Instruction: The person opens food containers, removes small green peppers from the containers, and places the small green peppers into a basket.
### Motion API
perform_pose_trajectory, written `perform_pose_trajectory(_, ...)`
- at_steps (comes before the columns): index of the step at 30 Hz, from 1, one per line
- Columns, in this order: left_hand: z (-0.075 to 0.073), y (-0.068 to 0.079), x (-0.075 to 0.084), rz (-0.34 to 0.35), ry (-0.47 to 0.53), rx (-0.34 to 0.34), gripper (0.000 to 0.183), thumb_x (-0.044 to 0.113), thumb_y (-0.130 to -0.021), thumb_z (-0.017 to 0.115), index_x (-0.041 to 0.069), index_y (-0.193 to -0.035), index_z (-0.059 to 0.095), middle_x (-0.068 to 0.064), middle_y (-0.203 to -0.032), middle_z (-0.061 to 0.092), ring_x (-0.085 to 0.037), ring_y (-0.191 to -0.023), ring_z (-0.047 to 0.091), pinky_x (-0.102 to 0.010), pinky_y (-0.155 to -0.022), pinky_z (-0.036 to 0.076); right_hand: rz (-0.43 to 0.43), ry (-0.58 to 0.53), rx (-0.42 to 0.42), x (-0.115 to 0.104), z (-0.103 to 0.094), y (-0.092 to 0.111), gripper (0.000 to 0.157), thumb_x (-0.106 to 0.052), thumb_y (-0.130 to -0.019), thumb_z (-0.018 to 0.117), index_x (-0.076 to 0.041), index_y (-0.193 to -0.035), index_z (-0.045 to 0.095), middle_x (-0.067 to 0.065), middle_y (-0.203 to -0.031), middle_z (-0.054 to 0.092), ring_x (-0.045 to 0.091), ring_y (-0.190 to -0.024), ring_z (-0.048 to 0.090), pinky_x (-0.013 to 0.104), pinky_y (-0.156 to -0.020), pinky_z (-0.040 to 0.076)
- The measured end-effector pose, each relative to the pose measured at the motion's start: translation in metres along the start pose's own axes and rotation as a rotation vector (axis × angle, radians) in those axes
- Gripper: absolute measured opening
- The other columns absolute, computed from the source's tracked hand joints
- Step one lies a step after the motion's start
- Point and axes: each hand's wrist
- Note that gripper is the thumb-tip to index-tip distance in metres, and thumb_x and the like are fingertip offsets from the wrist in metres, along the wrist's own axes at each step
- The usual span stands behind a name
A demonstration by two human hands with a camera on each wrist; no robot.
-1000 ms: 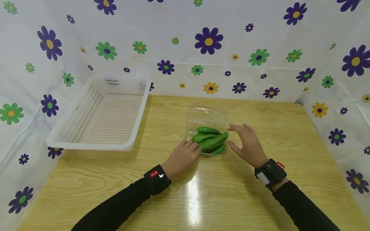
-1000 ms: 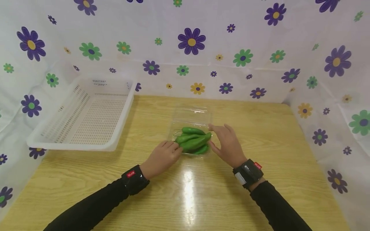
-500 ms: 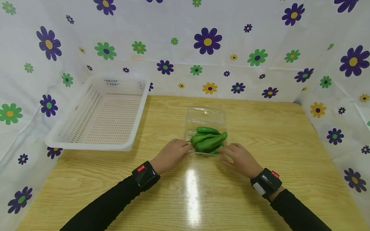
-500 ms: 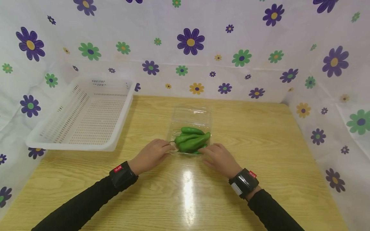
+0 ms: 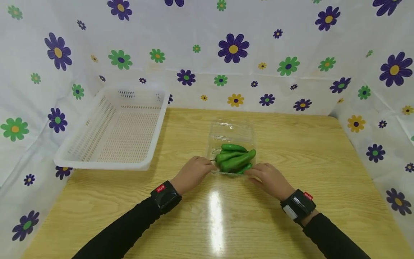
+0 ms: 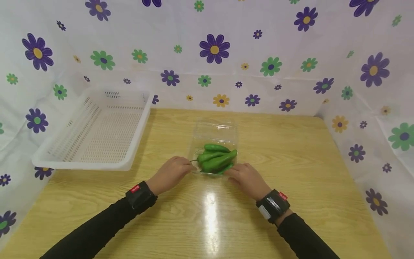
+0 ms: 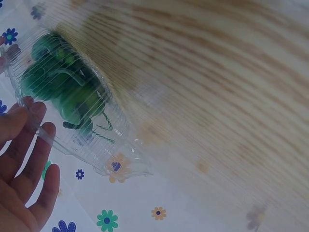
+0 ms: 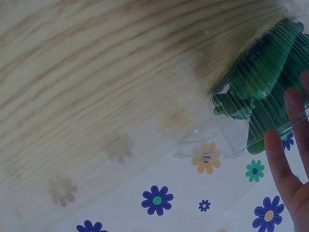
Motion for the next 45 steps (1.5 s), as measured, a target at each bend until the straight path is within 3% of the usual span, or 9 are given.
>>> perform_pose_trajectory(6, 0.001, 0.003, 0.006, 0.017, 0.006, -0.039, 0.024, 0.006, -0.082, 0.066, 0.017, -0.103, 0.072, 0.002, -0.098, 0.071, -0.013, -0.095, 0.065, -0.031, -0.086, 0.05, -0.019, 0.009, -0.01, -0.001, -0.003, 0.004, 0.027, -0.01, -0.073, 0.079, -0.014, -0.098, 0.072, -0.001, -0.089, 0.07, 0.013, -0.082, 0.065, 0.033, -0.075, 0.053)
perform_pose_trajectory(18, -0.012, 0.009, 0.018, 0.139, -0.066, -0.088, 0.022, 0.003, -0.084, 0.065, 0.015, -0.102, 0.071, 0.003, -0.098, 0.071, -0.014, -0.092, 0.065, -0.031, -0.084, 0.05, -0.079, -0.018, -0.038, -0.005, -0.008, 0.009, 0.024, -0.011, -0.072, 0.079, -0.012, -0.095, 0.072, -0.001, -0.088, 0.07, 0.013, -0.081, 0.065, 0.035, -0.076, 0.053)
perform_pose_trajectory(26, -0.01, 0.008, 0.014, 0.154, -0.006, -0.081, 0.018, 0.009, -0.086, 0.065, 0.016, -0.101, 0.071, 0.004, -0.098, 0.072, -0.012, -0.09, 0.066, -0.029, -0.08, 0.051, -0.081, -0.033, -0.035, -0.006, -0.008, 0.01, 0.025, -0.011, -0.072, 0.079, -0.012, -0.095, 0.071, -0.001, -0.088, 0.07, 0.013, -0.08, 0.064, 0.035, -0.076, 0.053)
perform_pose_trajectory(30, -0.013, 0.005, 0.01, 0.151, 0.068, -0.112, 0.018, 0.01, -0.084, 0.067, 0.016, -0.1, 0.071, 0.004, -0.095, 0.072, -0.011, -0.088, 0.066, -0.029, -0.08, 0.051, -0.081, -0.03, -0.021, -0.007, -0.007, 0.011, 0.025, -0.011, -0.071, 0.08, -0.013, -0.095, 0.071, -0.002, -0.088, 0.069, 0.012, -0.08, 0.064, 0.034, -0.075, 0.053)
perform_pose_trajectory(33, -0.019, -0.003, 0.011, 0.107, 0.149, -0.125, 0.018, 0.012, -0.084, 0.069, 0.013, -0.102, 0.071, 0.001, -0.095, 0.071, -0.013, -0.087, 0.066, -0.03, -0.08, 0.051, -0.073, -0.02, -0.01, -0.007, -0.006, 0.011, 0.025, -0.012, -0.07, 0.08, -0.013, -0.094, 0.071, -0.002, -0.087, 0.069, 0.012, -0.079, 0.064, 0.034, -0.075, 0.053)
perform_pose_trajectory(37, -0.026, -0.025, 0.019, 0.037, 0.181, -0.115, 0.026, 0.02, -0.088, 0.066, 0.01, -0.112, 0.067, -0.004, -0.103, 0.068, -0.017, -0.091, 0.064, -0.032, -0.082, 0.051, -0.057, -0.006, 0.002, -0.007, -0.004, 0.011, 0.026, -0.013, -0.069, 0.081, -0.014, -0.093, 0.071, -0.003, -0.086, 0.069, 0.011, -0.078, 0.063, 0.033, -0.075, 0.053)
perform_pose_trajectory(41, -0.023, -0.047, 0.03, -0.007, 0.066, -0.174, 0.036, 0.029, -0.091, 0.061, 0.01, -0.122, 0.06, -0.006, -0.112, 0.065, -0.019, -0.099, 0.063, -0.034, -0.087, 0.051, -0.056, 0.004, 0.017, -0.009, -0.003, 0.01, 0.026, -0.014, -0.068, 0.082, -0.014, -0.092, 0.071, -0.002, -0.086, 0.069, 0.012, -0.078, 0.064, 0.033, -0.075, 0.053)
perform_pose_trajectory(45, -0.009, -0.061, 0.038, -0.048, -0.044, -0.268, 0.047, 0.04, -0.091, 0.059, 0.011, -0.128, 0.055, -0.005, -0.118, 0.062, -0.02, -0.108, 0.06, -0.036, -0.092, 0.049, -0.064, 0.006, 0.026, -0.01, -0.002, 0.009, 0.027, -0.014, -0.068, 0.082, -0.014, -0.092, 0.071, -0.002, -0.086, 0.069, 0.012, -0.078, 0.064, 0.033, -0.074, 0.052)
Point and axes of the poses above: each hand's wrist, its own y-axis away from the middle knuckle, its own z-axis out of the palm, x = y × z
